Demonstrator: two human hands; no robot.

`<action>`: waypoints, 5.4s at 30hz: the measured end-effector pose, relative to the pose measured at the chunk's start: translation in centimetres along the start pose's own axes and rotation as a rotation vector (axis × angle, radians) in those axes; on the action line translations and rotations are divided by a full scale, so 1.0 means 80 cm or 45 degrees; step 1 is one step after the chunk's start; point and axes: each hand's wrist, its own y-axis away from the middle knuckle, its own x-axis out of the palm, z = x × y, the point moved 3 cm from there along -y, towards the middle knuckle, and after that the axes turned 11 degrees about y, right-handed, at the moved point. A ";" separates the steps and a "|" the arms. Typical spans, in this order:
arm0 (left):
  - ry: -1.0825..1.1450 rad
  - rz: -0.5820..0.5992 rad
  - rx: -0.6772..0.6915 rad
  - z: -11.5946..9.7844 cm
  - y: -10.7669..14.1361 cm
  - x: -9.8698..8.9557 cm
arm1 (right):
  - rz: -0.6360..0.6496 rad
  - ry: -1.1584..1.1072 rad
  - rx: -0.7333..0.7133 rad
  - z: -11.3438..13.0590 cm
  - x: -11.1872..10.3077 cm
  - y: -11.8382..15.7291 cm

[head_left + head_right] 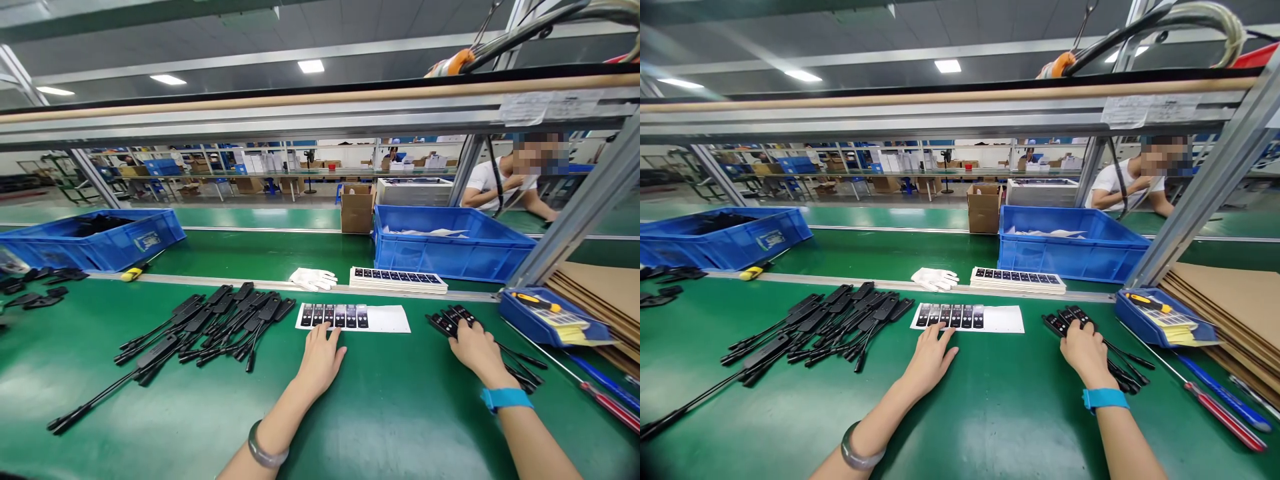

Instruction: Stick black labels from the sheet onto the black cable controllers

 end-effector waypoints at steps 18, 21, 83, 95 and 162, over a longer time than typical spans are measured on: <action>0.004 0.009 -0.008 -0.005 0.002 0.004 | -0.215 -0.395 -0.359 0.070 -0.025 -0.006; 0.010 0.007 -0.007 -0.006 0.002 0.003 | -0.183 -0.592 -0.605 0.127 -0.032 -0.019; 2.212 0.574 -0.642 -0.069 0.030 0.012 | 0.220 -2.004 -0.424 0.135 -0.066 0.112; 2.158 0.582 -0.556 -0.070 0.029 0.015 | 0.223 -1.966 -0.377 0.135 -0.065 0.113; 2.291 0.592 -0.567 -0.070 0.030 0.015 | 0.222 -1.756 -0.429 0.136 -0.041 0.103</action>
